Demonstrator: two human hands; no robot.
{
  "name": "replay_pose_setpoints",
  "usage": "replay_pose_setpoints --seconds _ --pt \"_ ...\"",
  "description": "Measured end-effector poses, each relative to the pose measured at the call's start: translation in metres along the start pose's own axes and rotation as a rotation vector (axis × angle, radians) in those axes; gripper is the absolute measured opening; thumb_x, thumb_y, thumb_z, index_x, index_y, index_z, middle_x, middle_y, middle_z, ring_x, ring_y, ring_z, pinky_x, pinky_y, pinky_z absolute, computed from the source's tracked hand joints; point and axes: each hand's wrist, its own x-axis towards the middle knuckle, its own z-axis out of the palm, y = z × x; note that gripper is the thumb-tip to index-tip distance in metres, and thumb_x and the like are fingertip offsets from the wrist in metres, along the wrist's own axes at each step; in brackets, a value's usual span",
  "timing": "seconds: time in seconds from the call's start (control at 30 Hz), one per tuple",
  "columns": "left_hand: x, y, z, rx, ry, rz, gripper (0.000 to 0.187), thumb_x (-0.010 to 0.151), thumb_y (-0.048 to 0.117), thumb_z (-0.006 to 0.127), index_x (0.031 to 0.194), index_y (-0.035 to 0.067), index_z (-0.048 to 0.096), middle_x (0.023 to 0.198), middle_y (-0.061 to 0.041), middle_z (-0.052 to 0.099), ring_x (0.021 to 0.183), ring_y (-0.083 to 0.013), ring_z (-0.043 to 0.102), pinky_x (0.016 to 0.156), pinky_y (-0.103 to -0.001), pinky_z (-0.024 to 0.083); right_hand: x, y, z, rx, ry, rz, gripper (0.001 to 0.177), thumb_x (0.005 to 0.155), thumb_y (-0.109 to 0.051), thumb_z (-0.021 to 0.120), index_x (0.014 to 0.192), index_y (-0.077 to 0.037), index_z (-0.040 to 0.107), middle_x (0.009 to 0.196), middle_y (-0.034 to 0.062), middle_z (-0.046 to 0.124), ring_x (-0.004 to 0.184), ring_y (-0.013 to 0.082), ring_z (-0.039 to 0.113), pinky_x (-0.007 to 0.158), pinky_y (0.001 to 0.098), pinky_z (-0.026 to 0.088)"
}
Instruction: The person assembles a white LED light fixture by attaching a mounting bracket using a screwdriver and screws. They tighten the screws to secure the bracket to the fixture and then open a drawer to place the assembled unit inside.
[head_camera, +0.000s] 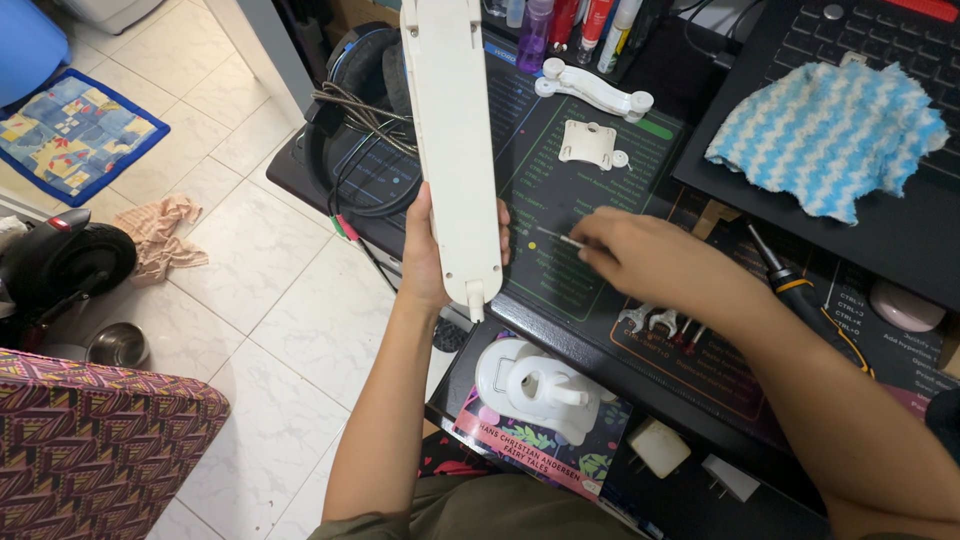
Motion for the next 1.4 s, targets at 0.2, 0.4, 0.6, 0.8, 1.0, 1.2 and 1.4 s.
replay_pose_setpoints --seconds 0.2,0.4,0.6,0.8,1.0,1.2,1.4 --pt "0.0 0.0 -0.001 -0.012 -0.024 0.012 0.073 0.108 0.06 0.028 0.113 -0.004 0.063 0.098 -0.017 0.066 0.073 -0.0227 0.065 0.064 -0.039 0.058 0.011 0.017 0.009 -0.066 0.16 -0.113 0.027 0.092 -0.018 0.065 0.116 -0.005 0.068 0.109 0.0127 0.07 0.106 0.0323 0.067 0.09 0.0434 0.053" --pt "0.0 0.0 -0.002 -0.014 -0.023 0.0 0.075 0.107 0.061 0.027 0.112 -0.004 0.063 0.098 -0.016 0.067 0.073 -0.0222 0.066 0.065 -0.038 0.058 0.018 0.021 0.013 0.006 0.037 0.111 0.022 0.089 -0.014 0.07 0.11 -0.006 0.069 0.104 0.0112 0.075 0.099 0.029 0.073 0.084 0.041 0.057" --pt "0.0 0.0 -0.004 0.007 0.001 -0.024 0.08 0.104 0.066 0.029 0.112 -0.005 0.065 0.098 -0.016 0.068 0.074 -0.0222 0.067 0.066 -0.038 0.058 0.023 0.028 0.021 0.033 0.028 0.09 0.02 0.087 -0.013 0.072 0.105 -0.005 0.069 0.101 0.0119 0.075 0.096 0.0295 0.073 0.083 0.0421 0.057" --pt "0.001 -0.001 -0.007 -0.028 0.056 -0.119 0.084 0.099 0.07 0.034 0.115 -0.006 0.064 0.099 -0.016 0.068 0.078 -0.0247 0.068 0.07 -0.04 0.058 0.008 0.046 0.024 0.038 0.133 -0.103 0.025 0.084 -0.01 0.071 0.107 -0.003 0.069 0.108 0.0167 0.071 0.1 0.0361 0.068 0.084 0.0446 0.054" --pt "0.002 -0.009 0.004 -0.057 -0.083 -0.095 0.088 0.103 0.074 0.032 0.117 -0.007 0.064 0.092 -0.016 0.066 0.079 -0.0259 0.067 0.072 -0.039 0.056 -0.071 0.075 0.001 0.109 0.282 0.054 0.021 0.095 -0.009 0.057 0.111 -0.002 0.07 0.109 0.0176 0.073 0.101 0.0378 0.069 0.086 0.0451 0.053" --pt "0.007 -0.03 0.03 -0.08 0.004 -0.062 0.077 0.105 0.068 0.033 0.121 -0.002 0.059 0.105 -0.017 0.065 0.083 -0.0267 0.064 0.069 -0.042 0.054 -0.122 0.069 0.011 0.16 0.319 0.518 0.024 0.096 -0.023 0.064 0.106 -0.004 0.075 0.092 0.0212 0.076 0.085 0.0378 0.074 0.079 0.0456 0.056" --pt "0.004 -0.032 0.033 -0.101 0.02 -0.126 0.08 0.104 0.07 0.032 0.12 -0.004 0.059 0.104 -0.017 0.065 0.083 -0.0263 0.064 0.069 -0.041 0.054 -0.124 0.063 0.033 0.306 0.33 0.699 0.034 0.09 -0.037 0.073 0.1 -0.005 0.075 0.083 0.0155 0.075 0.078 0.0294 0.074 0.071 0.0407 0.057"
